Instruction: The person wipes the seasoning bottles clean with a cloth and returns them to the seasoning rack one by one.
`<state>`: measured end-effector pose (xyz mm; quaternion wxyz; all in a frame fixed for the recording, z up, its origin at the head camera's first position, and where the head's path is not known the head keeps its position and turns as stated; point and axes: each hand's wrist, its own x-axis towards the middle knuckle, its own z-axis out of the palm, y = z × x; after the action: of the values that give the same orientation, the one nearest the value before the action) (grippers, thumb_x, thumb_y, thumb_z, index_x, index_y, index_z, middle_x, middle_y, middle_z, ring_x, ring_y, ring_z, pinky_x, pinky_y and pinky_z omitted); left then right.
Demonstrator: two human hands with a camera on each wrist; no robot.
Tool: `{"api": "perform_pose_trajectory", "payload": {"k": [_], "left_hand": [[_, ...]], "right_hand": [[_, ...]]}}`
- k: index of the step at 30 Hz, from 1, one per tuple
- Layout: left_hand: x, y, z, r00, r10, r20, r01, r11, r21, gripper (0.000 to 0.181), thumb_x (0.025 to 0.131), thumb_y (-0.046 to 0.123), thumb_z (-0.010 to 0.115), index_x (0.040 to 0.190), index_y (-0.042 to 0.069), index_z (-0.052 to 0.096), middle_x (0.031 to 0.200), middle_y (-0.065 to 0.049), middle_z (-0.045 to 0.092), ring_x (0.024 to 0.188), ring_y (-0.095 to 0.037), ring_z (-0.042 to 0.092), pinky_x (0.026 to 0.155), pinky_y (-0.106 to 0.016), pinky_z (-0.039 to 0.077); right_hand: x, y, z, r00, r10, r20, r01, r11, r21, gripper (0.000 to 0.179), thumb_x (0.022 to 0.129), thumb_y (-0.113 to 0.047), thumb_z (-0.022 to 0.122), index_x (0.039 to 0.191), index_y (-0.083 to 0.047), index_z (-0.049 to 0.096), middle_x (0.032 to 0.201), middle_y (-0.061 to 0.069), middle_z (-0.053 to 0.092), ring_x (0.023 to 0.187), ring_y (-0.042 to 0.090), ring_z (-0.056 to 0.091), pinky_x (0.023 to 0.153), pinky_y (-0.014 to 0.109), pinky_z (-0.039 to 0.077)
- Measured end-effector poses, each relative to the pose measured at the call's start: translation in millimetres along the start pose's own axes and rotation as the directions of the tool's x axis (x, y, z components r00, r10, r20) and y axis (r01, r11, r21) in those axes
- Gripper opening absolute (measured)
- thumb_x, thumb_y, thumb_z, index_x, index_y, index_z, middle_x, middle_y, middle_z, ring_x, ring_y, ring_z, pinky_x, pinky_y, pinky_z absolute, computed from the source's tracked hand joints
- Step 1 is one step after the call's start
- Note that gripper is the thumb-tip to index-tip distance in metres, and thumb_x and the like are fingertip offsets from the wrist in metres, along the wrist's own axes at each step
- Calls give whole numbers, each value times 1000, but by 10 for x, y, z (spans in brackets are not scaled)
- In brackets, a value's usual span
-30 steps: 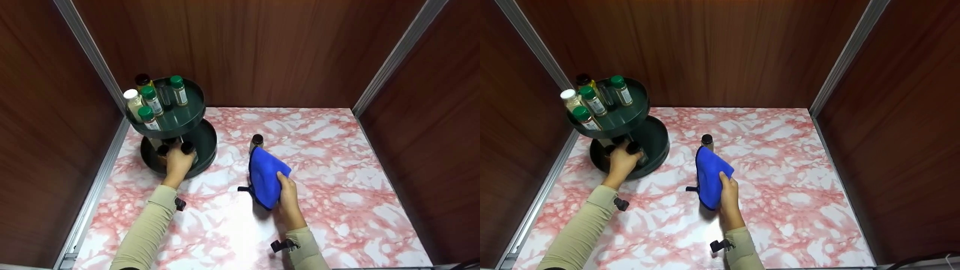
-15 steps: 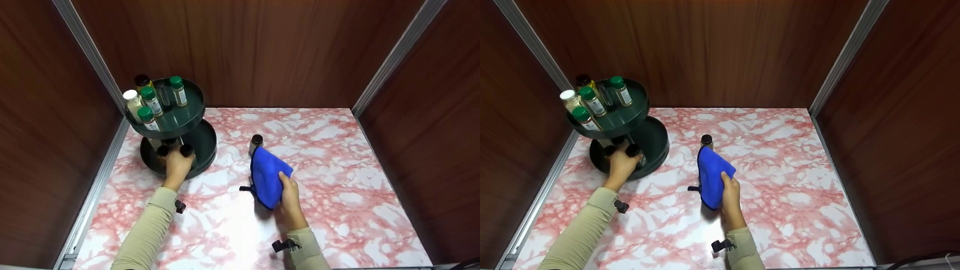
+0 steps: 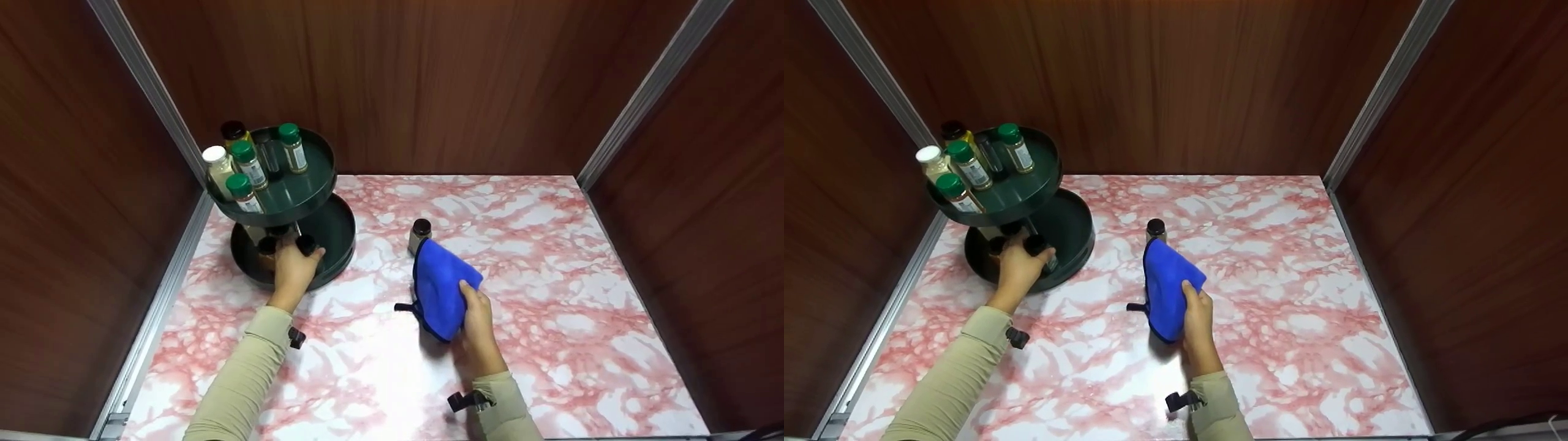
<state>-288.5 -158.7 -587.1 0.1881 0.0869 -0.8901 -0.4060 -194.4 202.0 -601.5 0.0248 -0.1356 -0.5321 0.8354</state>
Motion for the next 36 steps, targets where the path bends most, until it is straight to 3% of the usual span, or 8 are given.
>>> {"api": "perform_pose_trajectory", "payload": {"k": [9,14,18,24,28,32,36], "left_hand": [[37,229,103,1000,-5,-6,5,997,73,74,88,34,81,145,1,48,145,-25,47,138,-40,43,114,-50,39],[58,393,198,994,92,-65,-82,987,136,69,89,34,80,143,4,50,141,-24,51,136,-41,44,116,-53,34],[53,537,296,975,203,-90,-189,972,143,66,87,33,81,141,5,54,139,-21,55,134,-39,48,115,-52,36],[19,710,529,924,364,-116,-366,931,3,62,86,27,83,136,2,58,139,-19,56,133,-34,50,115,-42,38],[-14,780,752,901,419,-113,-427,902,-59,60,84,27,84,132,1,59,135,-19,57,130,-33,51,115,-41,38],[-57,846,968,909,411,-65,-416,901,-122,61,83,27,85,132,1,59,132,-19,59,129,-33,52,114,-41,39],[-94,887,1148,934,357,6,-350,919,-179,64,83,25,85,135,2,57,136,-18,58,132,-33,51,115,-42,38]], "right_hand": [[-20,-14,-74,998,59,-11,-58,992,115,47,99,-37,64,126,1,59,106,21,74,96,37,74,87,52,59],[-16,-25,-131,999,38,-38,-35,995,92,42,101,-34,61,123,1,61,102,18,75,92,35,74,84,50,60],[-15,-32,-176,999,14,-50,-10,996,83,37,103,-31,59,119,2,62,96,17,76,88,33,75,81,49,61],[-3,-53,-233,998,-26,-64,29,999,39,36,104,-29,57,118,4,62,94,13,77,85,29,75,79,44,62],[4,-60,-262,997,-31,-68,30,999,-13,40,104,-31,58,120,5,62,95,13,77,86,29,75,79,44,61],[12,-64,-276,996,-29,-85,25,999,-47,43,103,-32,58,121,6,62,95,12,76,85,28,75,79,44,61],[11,-79,-267,996,-28,-82,25,999,-37,43,104,-32,57,123,6,62,96,12,76,87,28,74,80,43,61]]}}
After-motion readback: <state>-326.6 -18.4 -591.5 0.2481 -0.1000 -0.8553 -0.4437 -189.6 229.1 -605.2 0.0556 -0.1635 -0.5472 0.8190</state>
